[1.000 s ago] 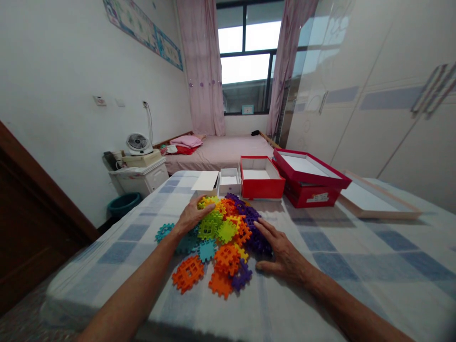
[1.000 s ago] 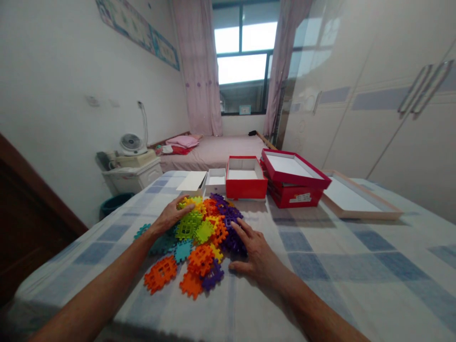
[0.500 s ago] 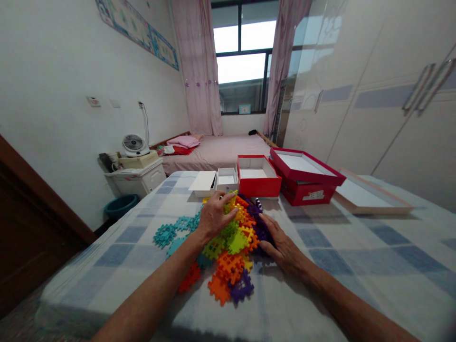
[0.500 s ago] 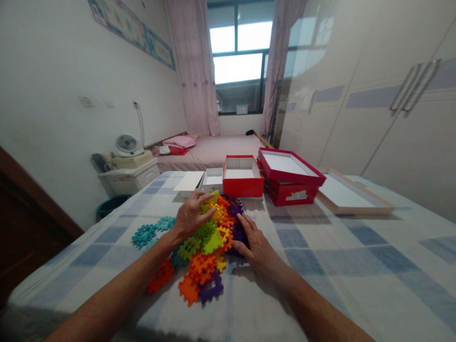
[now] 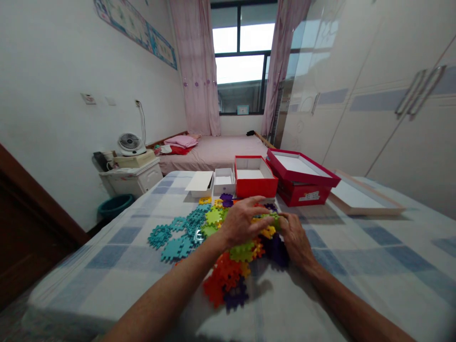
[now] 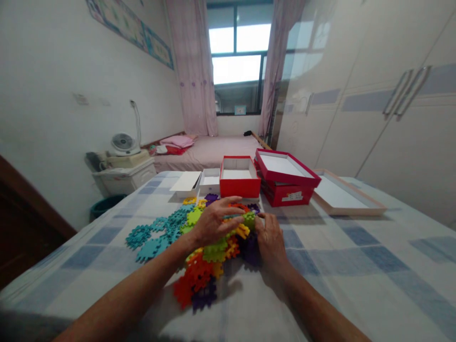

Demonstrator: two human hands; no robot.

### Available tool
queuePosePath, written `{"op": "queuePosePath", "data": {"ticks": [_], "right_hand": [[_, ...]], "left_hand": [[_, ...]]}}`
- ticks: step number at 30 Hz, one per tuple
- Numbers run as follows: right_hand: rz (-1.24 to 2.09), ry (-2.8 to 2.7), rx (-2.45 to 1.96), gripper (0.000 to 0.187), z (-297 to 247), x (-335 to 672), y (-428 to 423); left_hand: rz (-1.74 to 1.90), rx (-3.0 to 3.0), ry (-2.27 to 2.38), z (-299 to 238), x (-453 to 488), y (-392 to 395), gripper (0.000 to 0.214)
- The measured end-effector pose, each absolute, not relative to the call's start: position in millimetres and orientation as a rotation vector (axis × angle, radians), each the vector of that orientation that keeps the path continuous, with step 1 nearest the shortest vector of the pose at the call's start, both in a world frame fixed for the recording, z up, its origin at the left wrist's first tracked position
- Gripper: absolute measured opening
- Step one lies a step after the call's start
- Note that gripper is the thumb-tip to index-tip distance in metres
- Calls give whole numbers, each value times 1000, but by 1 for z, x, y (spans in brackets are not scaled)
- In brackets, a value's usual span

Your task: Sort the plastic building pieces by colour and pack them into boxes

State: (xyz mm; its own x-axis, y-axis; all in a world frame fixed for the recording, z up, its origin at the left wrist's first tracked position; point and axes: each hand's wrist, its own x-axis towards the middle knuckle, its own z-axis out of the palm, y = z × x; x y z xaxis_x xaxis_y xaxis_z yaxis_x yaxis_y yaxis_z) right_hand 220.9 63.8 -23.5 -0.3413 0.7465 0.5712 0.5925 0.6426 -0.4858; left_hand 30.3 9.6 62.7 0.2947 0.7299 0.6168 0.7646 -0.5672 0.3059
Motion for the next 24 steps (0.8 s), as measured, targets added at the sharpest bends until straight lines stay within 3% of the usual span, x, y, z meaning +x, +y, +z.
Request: {"op": "queuePosePath", "data": {"ticks": [2, 7, 15, 24], "right_hand": [[329, -1996, -1111, 38, -22, 223, 68], [562, -1840, -1209, 49, -13, 217, 72], [743, -1822, -1199, 60, -9, 218, 71], [781, -1847, -1202, 62, -11, 218, 74]], "left_hand": [[-1247, -2285, -1730, 59, 5, 23, 37], [-832, -2010, -2294, 38, -54, 64, 39], [-739, -2245, -2340, 12, -50, 84, 52], [-864, -2538, -2168, 31, -12, 60, 53]]}}
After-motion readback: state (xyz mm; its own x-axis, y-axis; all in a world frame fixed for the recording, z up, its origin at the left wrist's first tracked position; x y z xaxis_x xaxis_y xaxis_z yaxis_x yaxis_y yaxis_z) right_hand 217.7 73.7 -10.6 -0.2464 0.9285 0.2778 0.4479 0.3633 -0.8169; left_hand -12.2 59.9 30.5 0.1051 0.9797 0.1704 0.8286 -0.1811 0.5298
